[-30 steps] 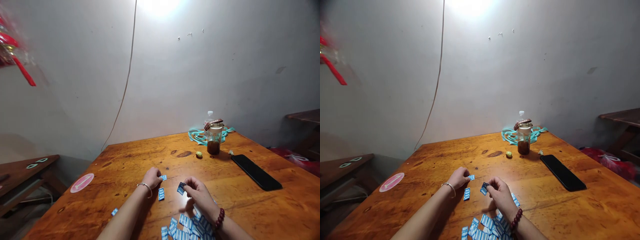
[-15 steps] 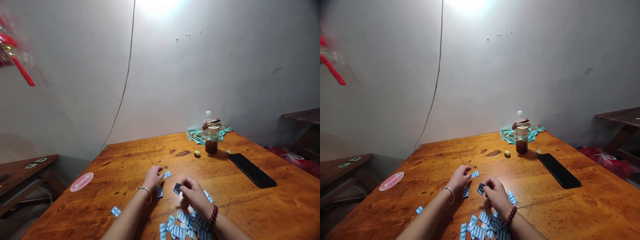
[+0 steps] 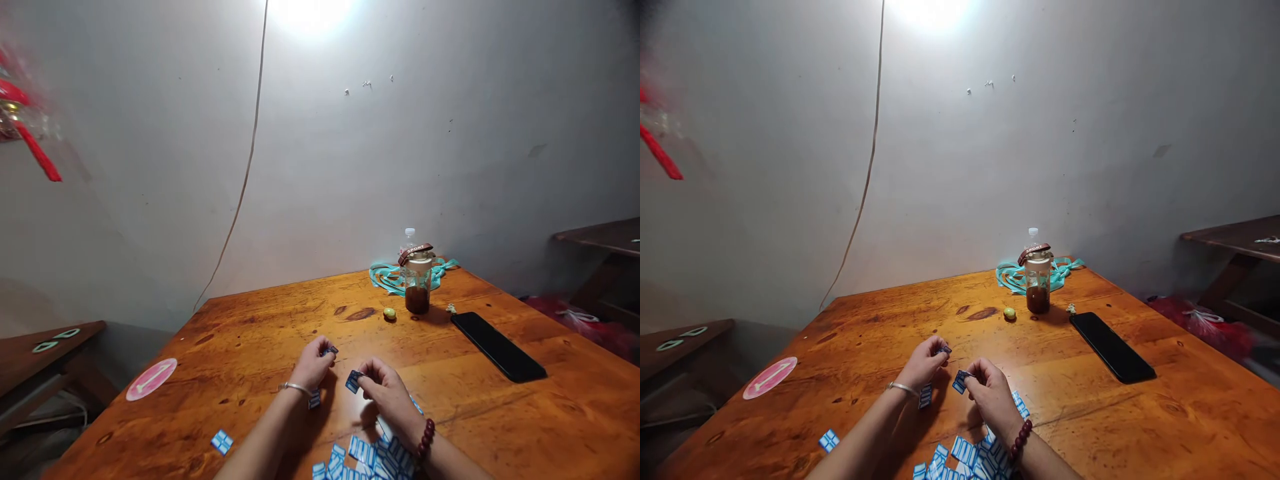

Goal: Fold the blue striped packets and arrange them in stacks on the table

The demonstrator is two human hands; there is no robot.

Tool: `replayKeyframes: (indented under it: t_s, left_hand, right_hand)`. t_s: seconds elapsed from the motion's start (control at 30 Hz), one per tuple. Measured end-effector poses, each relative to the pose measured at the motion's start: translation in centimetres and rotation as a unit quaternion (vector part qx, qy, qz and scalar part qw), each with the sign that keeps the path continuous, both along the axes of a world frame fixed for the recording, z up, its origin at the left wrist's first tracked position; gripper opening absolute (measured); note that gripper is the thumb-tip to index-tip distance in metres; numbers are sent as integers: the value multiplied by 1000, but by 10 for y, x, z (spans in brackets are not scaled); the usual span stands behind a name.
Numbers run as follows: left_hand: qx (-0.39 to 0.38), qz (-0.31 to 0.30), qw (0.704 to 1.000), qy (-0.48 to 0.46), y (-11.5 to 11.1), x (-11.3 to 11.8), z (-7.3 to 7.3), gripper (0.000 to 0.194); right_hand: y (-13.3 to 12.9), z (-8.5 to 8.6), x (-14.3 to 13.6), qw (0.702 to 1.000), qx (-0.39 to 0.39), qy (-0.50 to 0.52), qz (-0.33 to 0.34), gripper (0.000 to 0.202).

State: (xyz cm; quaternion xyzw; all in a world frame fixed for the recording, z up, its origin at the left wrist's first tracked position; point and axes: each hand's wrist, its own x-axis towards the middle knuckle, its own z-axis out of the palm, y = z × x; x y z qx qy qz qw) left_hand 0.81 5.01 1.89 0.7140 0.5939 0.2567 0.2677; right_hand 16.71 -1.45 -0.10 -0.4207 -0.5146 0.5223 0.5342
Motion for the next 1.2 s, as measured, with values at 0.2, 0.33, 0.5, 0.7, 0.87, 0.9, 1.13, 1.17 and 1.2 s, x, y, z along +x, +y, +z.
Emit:
replayKeyframes:
  t_s: [0.2,0.33,0.5,0.7,0.87,0.9,1.13,1.17,1.2]
  left_hand:
    - [-53,-50,983,-167,-53,6,14,16]
    - [7,-46,989,-139,-73,8,17,12]
    - [-38,-55,963,-260,-80,9,10,11]
    - [-123,20,878,-462,-75,8,-13,13]
    - [-127,69,837,-527,-78,7,-12,19]
    - [-131,75,842,-518,-80,7,-9,20]
    - [-110,40,889,-442,-86,3,14,32]
    - [-104,39,896,-430,-86,3,13,27]
    - [-98,41,901,-420,-85,3,11,22]
  right_hand:
    - [-6,11,0,999,0,40,26,8]
    - [-13,16,-4,998,-13,29,52,10]
    - [-17,13,-10,998,-24,-2,58,11]
    - [-14,7,-15,992,-86,50,84,15]
    - [-13,1,-17,987,-113,65,92,17]
    - [-13,1,-16,987,-115,64,91,17]
    - [-15,18,-6,995,-50,36,79,12]
    - [-16,21,-5,995,-43,27,80,13]
    - [-17,22,-5,996,-37,18,79,14]
